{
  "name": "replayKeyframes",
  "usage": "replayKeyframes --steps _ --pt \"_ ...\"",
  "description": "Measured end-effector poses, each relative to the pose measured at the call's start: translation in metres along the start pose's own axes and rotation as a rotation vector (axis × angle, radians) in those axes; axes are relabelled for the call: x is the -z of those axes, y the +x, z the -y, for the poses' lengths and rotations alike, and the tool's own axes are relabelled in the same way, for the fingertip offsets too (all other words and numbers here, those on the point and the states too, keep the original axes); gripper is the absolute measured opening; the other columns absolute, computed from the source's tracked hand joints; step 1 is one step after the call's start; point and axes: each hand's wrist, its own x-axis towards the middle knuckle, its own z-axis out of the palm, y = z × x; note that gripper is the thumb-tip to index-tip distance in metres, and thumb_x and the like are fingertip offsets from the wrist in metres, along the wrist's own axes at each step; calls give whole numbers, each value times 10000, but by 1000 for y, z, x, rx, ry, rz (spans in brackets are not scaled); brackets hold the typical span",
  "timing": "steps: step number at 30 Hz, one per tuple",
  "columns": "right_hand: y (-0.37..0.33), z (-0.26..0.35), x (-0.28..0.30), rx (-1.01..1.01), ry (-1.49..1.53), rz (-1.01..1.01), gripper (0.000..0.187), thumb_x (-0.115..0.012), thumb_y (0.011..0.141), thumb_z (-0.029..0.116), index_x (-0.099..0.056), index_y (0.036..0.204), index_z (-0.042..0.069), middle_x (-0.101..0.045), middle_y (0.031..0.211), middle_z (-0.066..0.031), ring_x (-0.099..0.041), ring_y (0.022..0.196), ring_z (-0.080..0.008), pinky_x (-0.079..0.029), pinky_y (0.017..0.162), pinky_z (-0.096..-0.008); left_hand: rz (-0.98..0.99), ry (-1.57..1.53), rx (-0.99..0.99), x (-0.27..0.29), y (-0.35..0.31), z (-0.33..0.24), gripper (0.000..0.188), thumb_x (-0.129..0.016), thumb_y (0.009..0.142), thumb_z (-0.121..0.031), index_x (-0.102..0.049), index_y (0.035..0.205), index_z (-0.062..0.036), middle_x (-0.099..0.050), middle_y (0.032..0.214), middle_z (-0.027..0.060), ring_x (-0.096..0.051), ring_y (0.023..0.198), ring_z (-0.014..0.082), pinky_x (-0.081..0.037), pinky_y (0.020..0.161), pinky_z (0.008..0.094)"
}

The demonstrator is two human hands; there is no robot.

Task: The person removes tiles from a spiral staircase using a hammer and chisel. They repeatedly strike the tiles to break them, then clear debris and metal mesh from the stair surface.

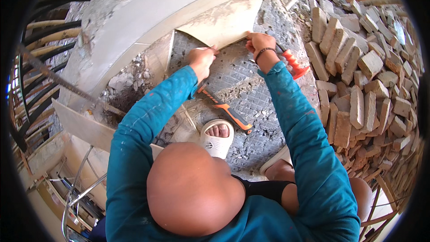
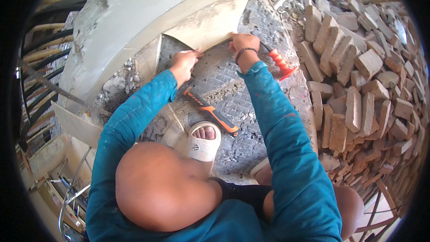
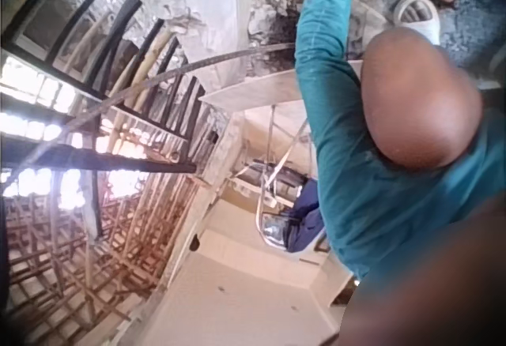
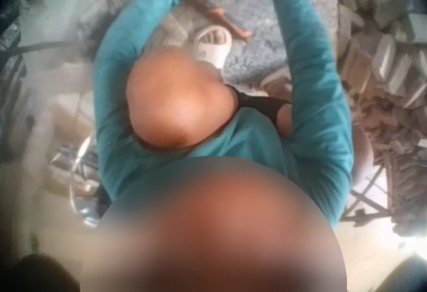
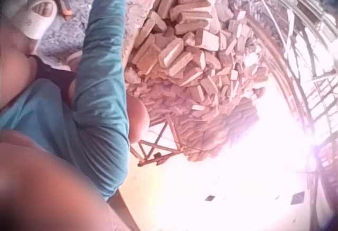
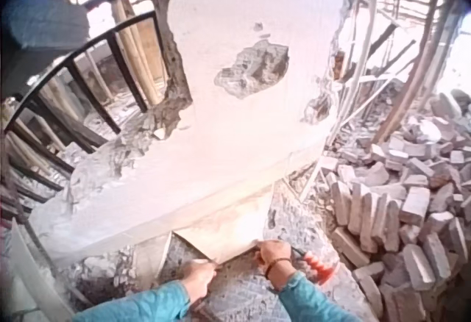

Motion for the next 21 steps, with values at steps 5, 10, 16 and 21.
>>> replayKeyframes --steps 5,10,16,21 --pt "1 2 -4 -4 0 -51 110 -715 857 43 -616 839 -2 -608 713 -86 -560 523 -176 -485 479 -305 -35 107 -18 2 21 8 267 -732 901 -314 -739 922 -48 -638 868 59 -516 853 168 -407 745 322" --pt "4 3 -3 -30 5 -100 111 -722 839 37 -618 816 6 -604 720 -84 -561 575 -172 -490 522 -311 -41 -35 -59 -5 33 16 242 -722 910 -241 -719 841 -9 -677 856 72 -557 810 166 -441 755 327" --pt "1 -1 -3 18 -20 -60 86 -708 840 31 -627 824 6 -606 713 -66 -550 528 -150 -479 475 -289 10 63 -79 2 41 22 234 -753 882 -247 -721 847 -18 -688 862 69 -544 779 162 -444 712 313" --pt "-3 -2 -2 44 -45 -33 91 -714 844 47 -647 859 -13 -630 726 -77 -564 495 -142 -487 445 -283 94 130 -162 19 35 13 311 -777 848 -281 -718 952 6 -722 882 46 -524 741 117 -422 628 274"
